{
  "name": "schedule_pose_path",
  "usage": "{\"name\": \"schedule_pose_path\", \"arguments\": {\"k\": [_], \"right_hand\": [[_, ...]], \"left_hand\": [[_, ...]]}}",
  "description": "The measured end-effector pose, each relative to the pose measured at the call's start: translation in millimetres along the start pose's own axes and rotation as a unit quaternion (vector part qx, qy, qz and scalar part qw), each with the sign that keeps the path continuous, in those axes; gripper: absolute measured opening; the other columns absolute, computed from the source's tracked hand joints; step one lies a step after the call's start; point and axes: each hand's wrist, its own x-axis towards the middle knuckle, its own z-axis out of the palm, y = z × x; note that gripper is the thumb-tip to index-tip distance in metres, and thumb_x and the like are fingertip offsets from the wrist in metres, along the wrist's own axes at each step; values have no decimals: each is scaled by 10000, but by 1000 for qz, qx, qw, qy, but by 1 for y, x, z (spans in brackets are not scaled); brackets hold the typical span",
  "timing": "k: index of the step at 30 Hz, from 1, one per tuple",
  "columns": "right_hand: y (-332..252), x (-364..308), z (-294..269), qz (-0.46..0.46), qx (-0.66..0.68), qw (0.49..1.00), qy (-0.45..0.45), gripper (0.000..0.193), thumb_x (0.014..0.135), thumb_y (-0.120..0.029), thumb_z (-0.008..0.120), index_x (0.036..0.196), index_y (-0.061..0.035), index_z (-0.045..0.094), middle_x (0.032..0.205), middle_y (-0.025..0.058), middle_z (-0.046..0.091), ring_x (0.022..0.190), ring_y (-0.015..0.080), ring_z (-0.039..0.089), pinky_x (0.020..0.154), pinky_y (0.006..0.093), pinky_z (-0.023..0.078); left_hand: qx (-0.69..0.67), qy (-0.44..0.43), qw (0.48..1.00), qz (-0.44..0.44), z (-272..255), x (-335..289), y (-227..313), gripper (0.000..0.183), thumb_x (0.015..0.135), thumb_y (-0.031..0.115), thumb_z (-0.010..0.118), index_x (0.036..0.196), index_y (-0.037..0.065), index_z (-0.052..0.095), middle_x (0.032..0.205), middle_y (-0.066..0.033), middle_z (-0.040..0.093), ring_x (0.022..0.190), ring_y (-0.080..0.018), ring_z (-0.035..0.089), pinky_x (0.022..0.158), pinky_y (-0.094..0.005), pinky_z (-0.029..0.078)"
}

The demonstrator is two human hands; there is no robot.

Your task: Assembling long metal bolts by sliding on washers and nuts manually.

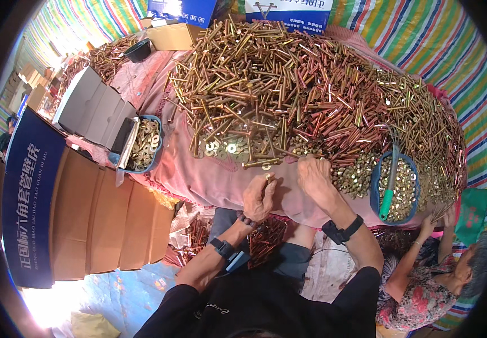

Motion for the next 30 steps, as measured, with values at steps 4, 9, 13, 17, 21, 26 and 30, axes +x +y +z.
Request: {"name": "schedule_pose_path", "arguments": {"k": [4, 9, 13, 17, 21, 26, 30], "right_hand": [[-13, 6, -15, 47, 132, 988, 64, 146, 828, -94, 661, 901, 31, 640, 825, 215, 653, 713, 354, 677, 625, 478, 512], [-28, 2, -36, 221, 508, 832, -45, 302, 922, -128, 703, 1120, 89, 630, 893, 106, 693, 702, 124, 682, 581, 270, 549], [-41, -7, -37, 204, 634, 744, -51, 365, 971, -134, 674, 1243, 100, 609, 941, 126, 706, 737, 149, 701, 627, 271, 574], [-50, -14, -25, 183, 694, 695, -38, 375, 1012, -138, 655, 1295, 101, 595, 1011, 128, 721, 800, 154, 720, 673, 262, 583], [-54, -13, -23, 165, 687, 707, -31, 329, 1008, -124, 674, 1264, 76, 621, 1030, 106, 725, 839, 147, 722, 691, 250, 577], [-63, -6, -18, 137, 650, 748, 7, 275, 989, -94, 686, 1219, 54, 652, 998, 87, 714, 824, 136, 700, 698, 251, 567], [-70, -1, -23, 45, 505, 860, 54, 251, 944, -47, 697, 1183, 27, 671, 986, 96, 688, 805, 159, 682, 696, 283, 561]], "left_hand": [[35, 0, 999, 14, 0, -1, -2, 211, 998, 135, 656, 1165, 8, 675, 976, -166, 699, 885, -336, 692, 787, -397, 557], [38, 11, 999, 27, 2, -1, -6, 209, 982, 114, 668, 1166, 15, 682, 1012, -178, 709, 926, -351, 692, 812, -414, 560], [35, 15, 998, 47, 4, -1, -7, 221, 982, 104, 658, 1186, 20, 672, 1001, -171, 700, 902, -343, 688, 793, -406, 555], [28, 14, 998, 60, 4, -2, -11, 257, 960, 86, 676, 1208, 21, 661, 1048, -184, 706, 934, -372, 685, 811, -434, 557], [24, 10, 998, 62, 2, -2, -12, 264, 960, 97, 673, 1214, 23, 658, 1031, -182, 701, 922, -382, 678, 810, -440, 550], [22, -1, 999, 47, 2, 0, -7, 256, 969, 117, 659, 1209, 27, 656, 994, -178, 685, 893, -385, 663, 785, -443, 536], [16, -3, 997, 74, 2, 0, -14, 257, 961, 109, 663, 1205, 28, 658, 986, -176, 682, 886, -382, 660, 780, -445, 533]]}}
